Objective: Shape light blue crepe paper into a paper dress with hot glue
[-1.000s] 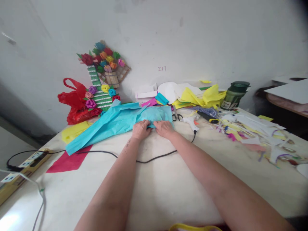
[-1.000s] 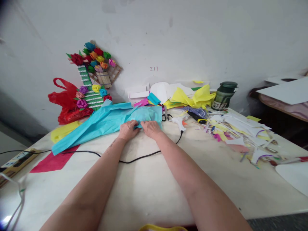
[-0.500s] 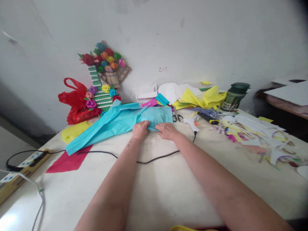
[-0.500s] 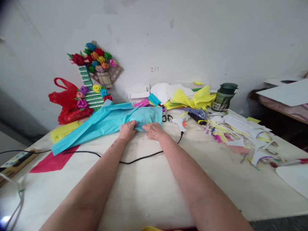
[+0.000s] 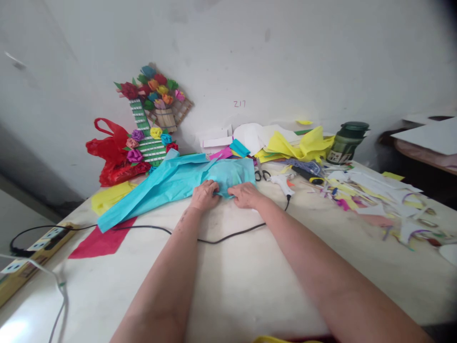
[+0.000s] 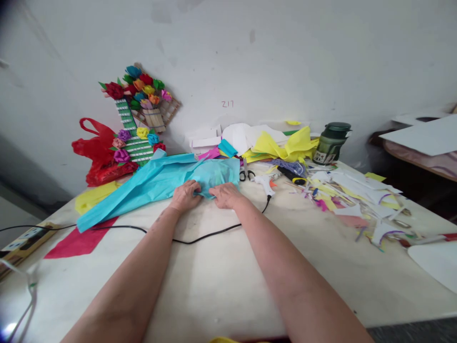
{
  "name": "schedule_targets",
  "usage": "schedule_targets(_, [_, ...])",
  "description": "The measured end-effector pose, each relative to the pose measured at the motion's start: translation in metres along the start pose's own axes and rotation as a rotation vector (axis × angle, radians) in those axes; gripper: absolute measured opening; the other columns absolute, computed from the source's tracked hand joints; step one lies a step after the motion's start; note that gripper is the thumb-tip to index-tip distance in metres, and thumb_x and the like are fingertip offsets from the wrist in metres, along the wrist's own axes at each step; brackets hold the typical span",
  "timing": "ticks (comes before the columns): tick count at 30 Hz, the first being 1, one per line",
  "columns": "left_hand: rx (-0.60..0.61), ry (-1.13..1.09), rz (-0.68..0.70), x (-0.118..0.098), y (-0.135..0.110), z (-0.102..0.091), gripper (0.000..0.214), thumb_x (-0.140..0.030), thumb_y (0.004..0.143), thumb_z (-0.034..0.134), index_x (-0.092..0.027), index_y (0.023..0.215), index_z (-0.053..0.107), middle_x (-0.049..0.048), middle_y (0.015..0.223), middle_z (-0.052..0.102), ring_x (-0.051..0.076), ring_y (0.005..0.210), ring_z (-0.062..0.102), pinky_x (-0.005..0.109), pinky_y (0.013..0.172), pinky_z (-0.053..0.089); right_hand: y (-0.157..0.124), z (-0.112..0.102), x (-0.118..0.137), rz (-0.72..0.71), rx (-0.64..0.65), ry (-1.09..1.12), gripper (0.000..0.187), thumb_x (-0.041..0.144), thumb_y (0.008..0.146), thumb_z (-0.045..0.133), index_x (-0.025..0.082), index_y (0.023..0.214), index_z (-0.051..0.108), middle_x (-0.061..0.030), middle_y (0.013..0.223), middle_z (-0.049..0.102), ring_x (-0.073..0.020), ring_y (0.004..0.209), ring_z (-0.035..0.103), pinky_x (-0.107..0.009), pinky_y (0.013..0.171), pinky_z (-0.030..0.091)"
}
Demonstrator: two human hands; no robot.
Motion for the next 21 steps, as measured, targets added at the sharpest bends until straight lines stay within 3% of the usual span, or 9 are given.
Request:
schedule_targets(13, [0.018, -0.257, -0.030, 0.020, -0.002, 0.007, 0.014, -0.017, 0.061, 0.051, -0.020, 0.074, 0.057, 0.0002, 0.072, 0.058, 0.014, 0.071, 0.055, 0.025, 0.067, 0.043, 0.002, 0.002, 0.001, -0.008, 0.035, -0.001, 0.025, 0.023, 0.076, 0.042, 0.024, 0.097, 0.056, -0.0045, 0.099, 0.064, -0.0203, 0.087, 0.058, -0.028, 0.065, 0.038])
schedule_targets(21, [0.092, -0.402, -0.115, 0.029, -0.005, 0.010, 0.023, -0.016, 0.060, 0.048, -0.019, 0.081, 0.055, -0.0016, 0.069, 0.057, 0.012, 0.064, 0.053, 0.024, 0.063, 0.043, 0.004, 0.006, -0.001, -0.013, 0.045, 0.001, 0.051, 0.020, 0.074, 0.043, 0.027, 0.124, 0.041, -0.0056, 0.099, 0.065, -0.0220, 0.087, 0.060, -0.031, 0.068, 0.041])
Point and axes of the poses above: each hand's wrist, its own y-axis towards the middle knuckle, its own z-axis out of the palm, x = y × z, the point moved 6 cm from there along y, towards the middle knuckle
